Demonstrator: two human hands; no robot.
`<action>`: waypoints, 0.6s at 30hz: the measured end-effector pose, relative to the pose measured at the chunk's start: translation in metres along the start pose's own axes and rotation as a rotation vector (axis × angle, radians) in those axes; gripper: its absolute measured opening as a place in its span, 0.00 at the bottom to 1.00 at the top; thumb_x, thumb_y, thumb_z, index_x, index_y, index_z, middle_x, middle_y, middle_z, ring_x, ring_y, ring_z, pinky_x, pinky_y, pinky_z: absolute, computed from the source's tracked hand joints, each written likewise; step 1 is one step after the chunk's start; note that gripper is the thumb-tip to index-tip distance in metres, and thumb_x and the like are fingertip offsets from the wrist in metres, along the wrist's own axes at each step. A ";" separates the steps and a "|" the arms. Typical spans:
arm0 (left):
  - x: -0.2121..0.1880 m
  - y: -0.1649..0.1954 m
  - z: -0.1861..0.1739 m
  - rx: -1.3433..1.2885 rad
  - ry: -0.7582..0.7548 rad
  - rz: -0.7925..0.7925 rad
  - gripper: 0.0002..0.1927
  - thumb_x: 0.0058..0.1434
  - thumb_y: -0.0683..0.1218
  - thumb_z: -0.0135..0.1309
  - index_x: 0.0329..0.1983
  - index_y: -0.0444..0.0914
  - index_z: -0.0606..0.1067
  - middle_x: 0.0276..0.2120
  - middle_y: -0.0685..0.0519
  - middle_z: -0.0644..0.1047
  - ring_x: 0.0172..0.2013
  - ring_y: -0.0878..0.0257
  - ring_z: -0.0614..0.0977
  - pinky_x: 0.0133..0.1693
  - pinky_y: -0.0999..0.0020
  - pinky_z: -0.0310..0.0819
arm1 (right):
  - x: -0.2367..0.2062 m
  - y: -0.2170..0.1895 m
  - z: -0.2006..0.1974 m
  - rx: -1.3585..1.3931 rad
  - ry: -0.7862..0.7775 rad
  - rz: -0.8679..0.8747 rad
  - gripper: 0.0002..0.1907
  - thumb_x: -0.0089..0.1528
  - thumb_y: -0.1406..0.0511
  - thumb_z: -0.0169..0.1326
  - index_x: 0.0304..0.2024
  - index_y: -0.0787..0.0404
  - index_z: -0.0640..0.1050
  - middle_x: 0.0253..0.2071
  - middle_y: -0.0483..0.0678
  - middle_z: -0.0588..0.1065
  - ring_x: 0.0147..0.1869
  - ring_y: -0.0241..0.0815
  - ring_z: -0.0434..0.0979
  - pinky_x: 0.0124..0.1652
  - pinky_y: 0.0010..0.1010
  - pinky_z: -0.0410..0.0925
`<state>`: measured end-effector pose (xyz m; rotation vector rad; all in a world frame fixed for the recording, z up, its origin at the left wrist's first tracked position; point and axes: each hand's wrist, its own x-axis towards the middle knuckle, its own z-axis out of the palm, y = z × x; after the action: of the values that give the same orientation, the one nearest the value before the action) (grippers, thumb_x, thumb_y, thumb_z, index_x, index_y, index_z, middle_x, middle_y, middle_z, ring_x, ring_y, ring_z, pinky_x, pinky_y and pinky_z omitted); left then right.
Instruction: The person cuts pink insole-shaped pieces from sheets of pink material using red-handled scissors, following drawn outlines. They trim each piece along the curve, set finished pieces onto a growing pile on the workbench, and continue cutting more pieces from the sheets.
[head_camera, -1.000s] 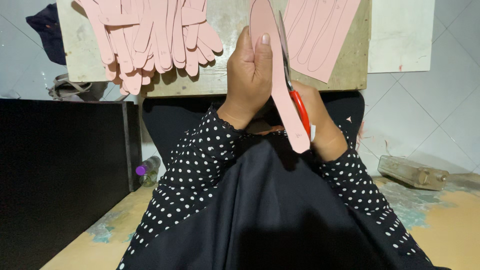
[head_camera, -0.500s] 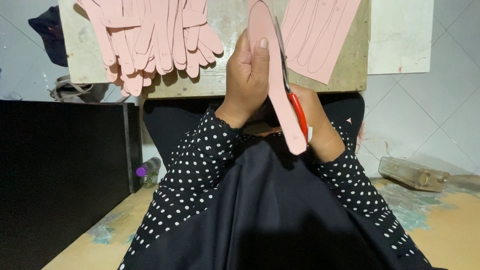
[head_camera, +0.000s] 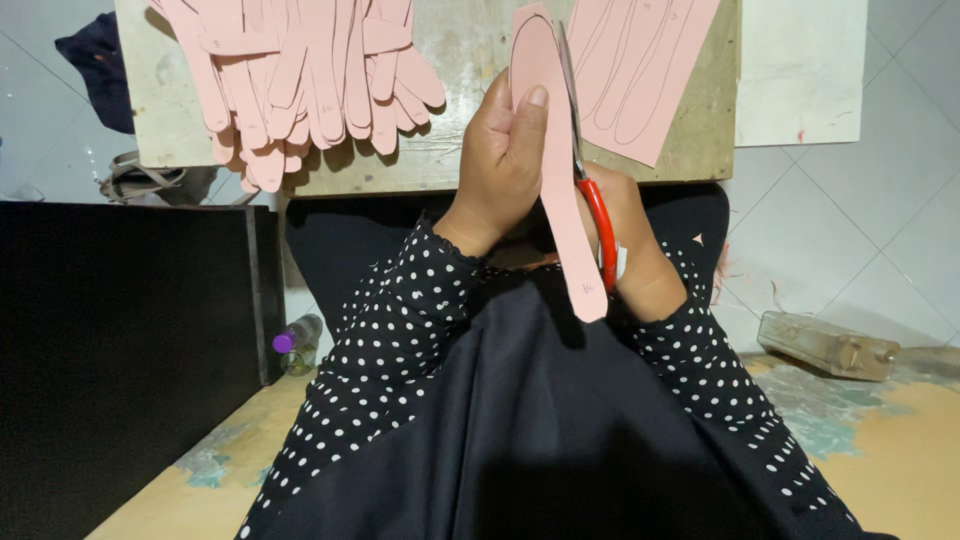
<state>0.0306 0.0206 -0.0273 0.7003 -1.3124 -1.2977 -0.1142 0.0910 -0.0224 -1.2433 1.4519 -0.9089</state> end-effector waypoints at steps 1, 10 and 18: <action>0.000 0.000 0.000 -0.012 -0.002 0.002 0.16 0.80 0.47 0.41 0.62 0.33 0.69 0.44 0.54 0.77 0.41 0.71 0.76 0.50 0.72 0.74 | 0.000 0.000 0.001 -0.016 0.017 0.039 0.11 0.67 0.63 0.52 0.37 0.66 0.78 0.27 0.41 0.75 0.30 0.26 0.72 0.29 0.22 0.67; -0.007 -0.002 0.002 -0.054 -0.106 -0.056 0.15 0.80 0.47 0.42 0.61 0.32 0.70 0.44 0.55 0.77 0.43 0.72 0.75 0.51 0.72 0.74 | 0.010 -0.015 -0.003 -0.222 0.070 -0.100 0.11 0.66 0.65 0.51 0.43 0.68 0.77 0.33 0.48 0.79 0.37 0.34 0.78 0.39 0.27 0.72; -0.006 -0.006 -0.002 -0.063 -0.101 -0.054 0.16 0.79 0.46 0.42 0.62 0.32 0.69 0.46 0.54 0.77 0.47 0.71 0.75 0.53 0.72 0.74 | 0.003 -0.020 -0.001 -0.056 0.059 -0.033 0.10 0.66 0.65 0.50 0.40 0.67 0.79 0.31 0.46 0.78 0.34 0.31 0.76 0.34 0.26 0.71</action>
<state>0.0321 0.0245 -0.0347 0.6369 -1.3348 -1.4279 -0.1100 0.0838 -0.0035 -1.2949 1.5163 -0.9401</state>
